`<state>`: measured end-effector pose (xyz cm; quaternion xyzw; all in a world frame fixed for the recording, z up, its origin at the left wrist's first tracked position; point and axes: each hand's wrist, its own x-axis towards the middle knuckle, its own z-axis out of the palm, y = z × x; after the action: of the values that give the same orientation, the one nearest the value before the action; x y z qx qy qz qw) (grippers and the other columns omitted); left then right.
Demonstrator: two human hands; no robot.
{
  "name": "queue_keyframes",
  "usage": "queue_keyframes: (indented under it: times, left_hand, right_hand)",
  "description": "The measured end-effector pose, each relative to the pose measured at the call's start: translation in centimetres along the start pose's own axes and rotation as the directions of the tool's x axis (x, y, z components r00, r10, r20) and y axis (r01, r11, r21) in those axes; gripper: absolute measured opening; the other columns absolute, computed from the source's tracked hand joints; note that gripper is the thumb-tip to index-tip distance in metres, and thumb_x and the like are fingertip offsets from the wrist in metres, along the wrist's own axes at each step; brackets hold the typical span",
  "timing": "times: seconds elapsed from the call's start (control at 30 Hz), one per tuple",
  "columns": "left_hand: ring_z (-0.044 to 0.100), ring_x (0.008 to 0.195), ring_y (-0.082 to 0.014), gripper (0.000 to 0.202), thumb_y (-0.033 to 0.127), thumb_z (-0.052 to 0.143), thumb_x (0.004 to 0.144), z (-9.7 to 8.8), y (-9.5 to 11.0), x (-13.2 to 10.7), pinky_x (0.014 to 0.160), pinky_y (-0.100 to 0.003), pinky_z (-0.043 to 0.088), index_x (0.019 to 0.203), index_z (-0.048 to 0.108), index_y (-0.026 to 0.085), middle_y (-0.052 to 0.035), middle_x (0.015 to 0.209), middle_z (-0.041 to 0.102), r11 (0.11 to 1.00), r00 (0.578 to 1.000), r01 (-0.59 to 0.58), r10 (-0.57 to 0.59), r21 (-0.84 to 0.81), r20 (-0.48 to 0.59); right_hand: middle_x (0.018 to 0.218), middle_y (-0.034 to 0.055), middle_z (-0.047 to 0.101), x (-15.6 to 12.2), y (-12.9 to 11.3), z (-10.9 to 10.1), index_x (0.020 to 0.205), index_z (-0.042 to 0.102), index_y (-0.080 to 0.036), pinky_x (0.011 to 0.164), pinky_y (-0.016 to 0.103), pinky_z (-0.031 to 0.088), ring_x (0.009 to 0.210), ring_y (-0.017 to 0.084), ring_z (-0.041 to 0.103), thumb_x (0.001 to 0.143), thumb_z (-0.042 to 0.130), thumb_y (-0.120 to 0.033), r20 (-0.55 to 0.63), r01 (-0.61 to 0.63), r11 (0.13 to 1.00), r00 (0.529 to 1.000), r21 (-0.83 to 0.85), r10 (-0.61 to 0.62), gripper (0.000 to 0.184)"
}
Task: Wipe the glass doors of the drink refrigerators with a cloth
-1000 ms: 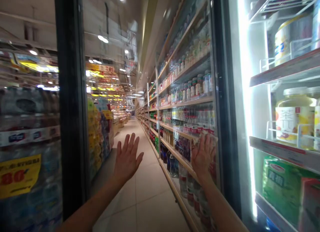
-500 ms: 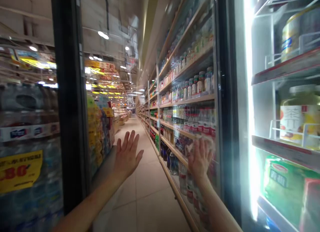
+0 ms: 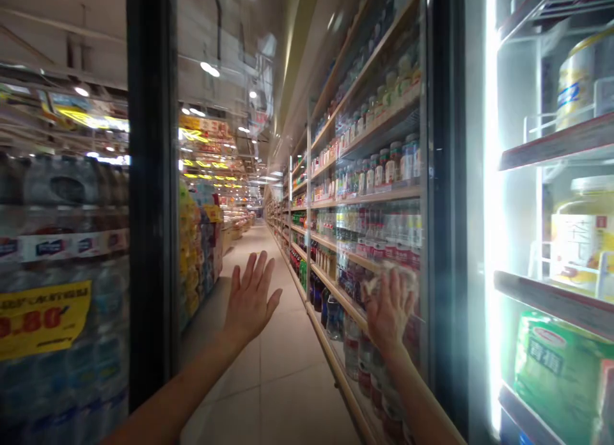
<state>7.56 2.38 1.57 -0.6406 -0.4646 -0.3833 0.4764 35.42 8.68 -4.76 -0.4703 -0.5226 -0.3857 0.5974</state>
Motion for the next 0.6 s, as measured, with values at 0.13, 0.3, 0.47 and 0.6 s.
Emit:
queue_keyframes:
  times: [0.13, 0.3, 0.47, 0.6]
  left_hand:
    - [0.023, 0.136, -0.0244, 0.055, 0.042, 0.041, 0.087, -0.1, 0.1, 0.0, 0.112, -0.046, 0.013, 0.135, 0.038, 0.016, -0.0111, 0.142, 0.037, 1.000, 1.000, 0.009, -0.009, 0.002, 0.013]
    - [0.025, 0.135, -0.0244, 0.052, 0.041, 0.039, 0.088, -0.1, 0.0, 0.1, 0.112, -0.045, 0.012, 0.133, 0.042, 0.015, -0.0103, 0.141, 0.038, 1.000, 1.000, -0.008, 0.008, 0.029, -0.028]
    - [0.024, 0.136, -0.0239, 0.052, 0.040, 0.040, 0.088, -0.1, 0.1, 0.0, 0.112, -0.045, 0.012, 0.133, 0.040, 0.015, -0.0111, 0.141, 0.039, 0.999, 1.000, -0.009, 0.010, 0.034, -0.025]
    - [0.025, 0.136, -0.0243, 0.053, 0.040, 0.041, 0.087, -0.2, 0.2, 0.1, 0.112, -0.046, 0.012, 0.133, 0.041, 0.015, -0.0111, 0.141, 0.038, 1.000, 1.000, 0.005, -0.005, 0.006, -0.009]
  right_hand:
    - [0.146, 0.0184, 0.027, 0.7, -0.5, 0.3, 0.145, 0.016, -0.017, 0.099, 0.065, 0.024, 0.135, 0.037, 0.022, 0.087, 0.036, -0.028, -0.057, -0.156, 0.988, 0.986, -0.001, 0.155, 0.062]
    - [0.139, 0.0085, 0.044, -1.4, -6.9, -0.3, 0.142, 0.024, -0.026, 0.109, 0.052, 0.019, 0.133, 0.025, 0.031, 0.083, 0.044, -0.023, 0.143, 0.399, 0.893, 0.891, 0.209, -0.431, 0.062]
    - [0.142, 0.0137, 0.037, 1.1, -2.5, 0.0, 0.143, 0.022, -0.021, 0.105, 0.055, 0.022, 0.134, 0.029, 0.027, 0.085, 0.041, -0.026, 0.044, 0.192, 0.979, 0.980, 0.066, -0.195, 0.061]
    - [0.145, 0.0172, 0.030, 3.5, -1.8, 0.4, 0.143, 0.021, -0.015, 0.104, 0.058, 0.022, 0.136, 0.031, 0.021, 0.086, 0.037, -0.028, -0.040, -0.071, 0.997, 0.997, -0.006, 0.071, 0.061]
